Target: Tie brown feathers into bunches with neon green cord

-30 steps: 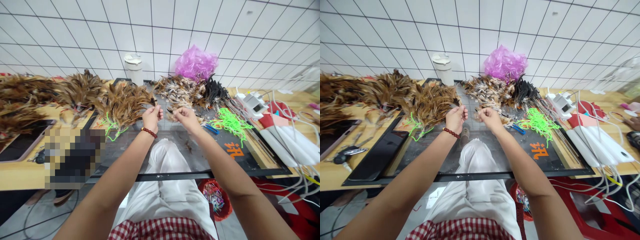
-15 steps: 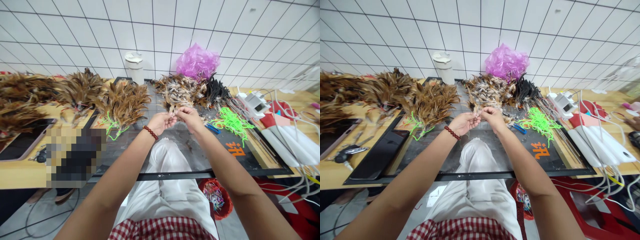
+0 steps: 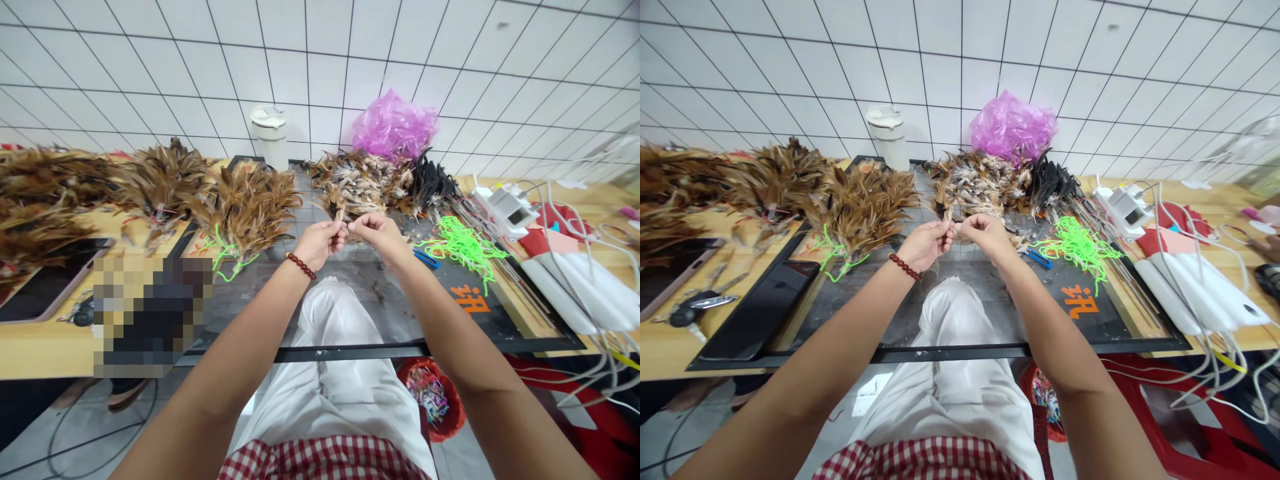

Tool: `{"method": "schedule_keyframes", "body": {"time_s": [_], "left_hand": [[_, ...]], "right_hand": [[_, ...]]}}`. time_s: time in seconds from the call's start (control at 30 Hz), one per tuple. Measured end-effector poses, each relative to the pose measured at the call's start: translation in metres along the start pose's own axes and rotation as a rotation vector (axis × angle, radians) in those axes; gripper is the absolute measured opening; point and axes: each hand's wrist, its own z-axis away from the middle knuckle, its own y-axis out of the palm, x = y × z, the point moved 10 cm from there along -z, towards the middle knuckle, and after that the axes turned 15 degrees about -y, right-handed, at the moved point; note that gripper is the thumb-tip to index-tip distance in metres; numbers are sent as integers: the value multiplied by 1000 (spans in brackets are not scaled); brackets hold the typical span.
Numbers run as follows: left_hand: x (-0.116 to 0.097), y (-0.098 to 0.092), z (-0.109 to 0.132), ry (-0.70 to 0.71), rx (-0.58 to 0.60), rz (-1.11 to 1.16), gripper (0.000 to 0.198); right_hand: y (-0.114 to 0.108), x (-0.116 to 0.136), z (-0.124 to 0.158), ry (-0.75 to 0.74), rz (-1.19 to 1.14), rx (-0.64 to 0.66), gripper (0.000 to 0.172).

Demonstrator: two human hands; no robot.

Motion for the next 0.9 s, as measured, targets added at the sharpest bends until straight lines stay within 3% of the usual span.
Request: {"method": "schedule_keyframes", "body": {"time_s": [0.2,0.4,0.5,0.6,0.7,0.77,0.83,0.9], "left_hand": [[-1,2,-1,50,10,-27,11],[-8,-9,-2,114,6,152,12],[-8,-13,-4,117,-9,138,8],[-6,-12,-5,134,-20,58,9],[-3,-8,-7,154,-18,-23,13],[-2,-6,-7,162,-16,-45,14],[-2,-5,-7,168,-10,-47,15],[-2,-4,-7,171,-7,-42,14]], "right_hand": [[11,-6,3,13,-58,38,35],[7,4,-1,-33,-27,82,24],[7,11,-3,-82,249,180,18],[5,41,4,-224,663,267,15],[-7,81,32,-252,811,350,19],[-17,98,69,-168,698,546,22],[-39,99,121,43,610,769,25],[-82,86,176,304,632,851,27]]}}
